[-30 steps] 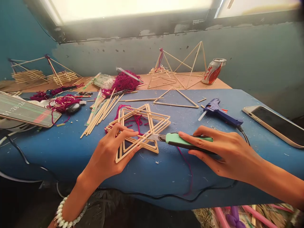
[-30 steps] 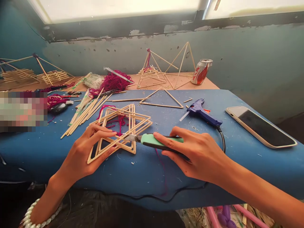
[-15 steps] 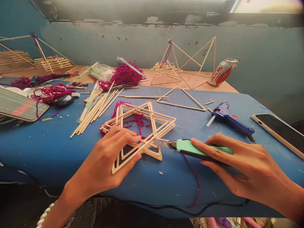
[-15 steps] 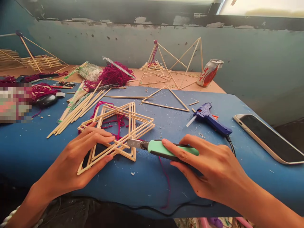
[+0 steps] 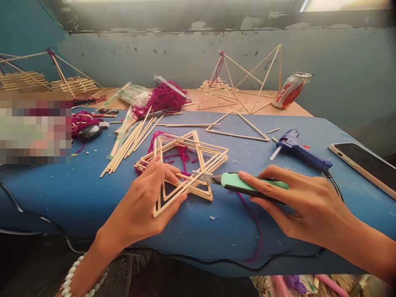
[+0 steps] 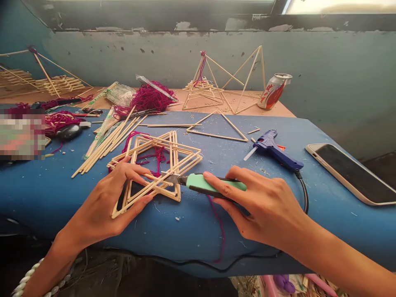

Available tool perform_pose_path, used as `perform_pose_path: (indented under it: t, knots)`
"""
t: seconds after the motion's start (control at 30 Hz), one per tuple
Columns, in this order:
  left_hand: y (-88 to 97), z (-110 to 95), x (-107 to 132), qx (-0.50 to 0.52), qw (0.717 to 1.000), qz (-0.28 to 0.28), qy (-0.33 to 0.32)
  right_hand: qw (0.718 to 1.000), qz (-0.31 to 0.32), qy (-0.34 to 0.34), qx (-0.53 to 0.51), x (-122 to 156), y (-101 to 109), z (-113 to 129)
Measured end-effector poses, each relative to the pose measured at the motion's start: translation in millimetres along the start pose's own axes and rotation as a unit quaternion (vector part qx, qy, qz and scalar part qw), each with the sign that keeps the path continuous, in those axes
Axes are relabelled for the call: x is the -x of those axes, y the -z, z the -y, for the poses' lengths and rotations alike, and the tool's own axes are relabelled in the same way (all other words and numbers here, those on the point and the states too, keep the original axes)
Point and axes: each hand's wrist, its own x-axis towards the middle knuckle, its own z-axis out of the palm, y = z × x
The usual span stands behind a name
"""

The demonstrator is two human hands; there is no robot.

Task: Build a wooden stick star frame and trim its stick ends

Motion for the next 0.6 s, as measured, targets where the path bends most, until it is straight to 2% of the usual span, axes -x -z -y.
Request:
perform_pose_path:
  t: [0.2, 0.47, 0.6]
  knots:
    - [-2.6, 3.0, 2.0, -0.019, 0.999, -0.03, -0.006, 1.0, 0.005, 0.015, 0.0, 1.3, 1.8, -0.8]
    - [-1.3, 3.3, 1.2, -0.035, 0.999, -0.025, -0.009, 1.0, 0.018, 0.02, -0.003, 5.9, 7.3, -2.5]
    - [0.3, 1.8, -1.3, -0.023, 0.999, -0.022, -0.024, 1.0, 0.015, 0.001, -0.013, 9.5, 6.1, -0.6]
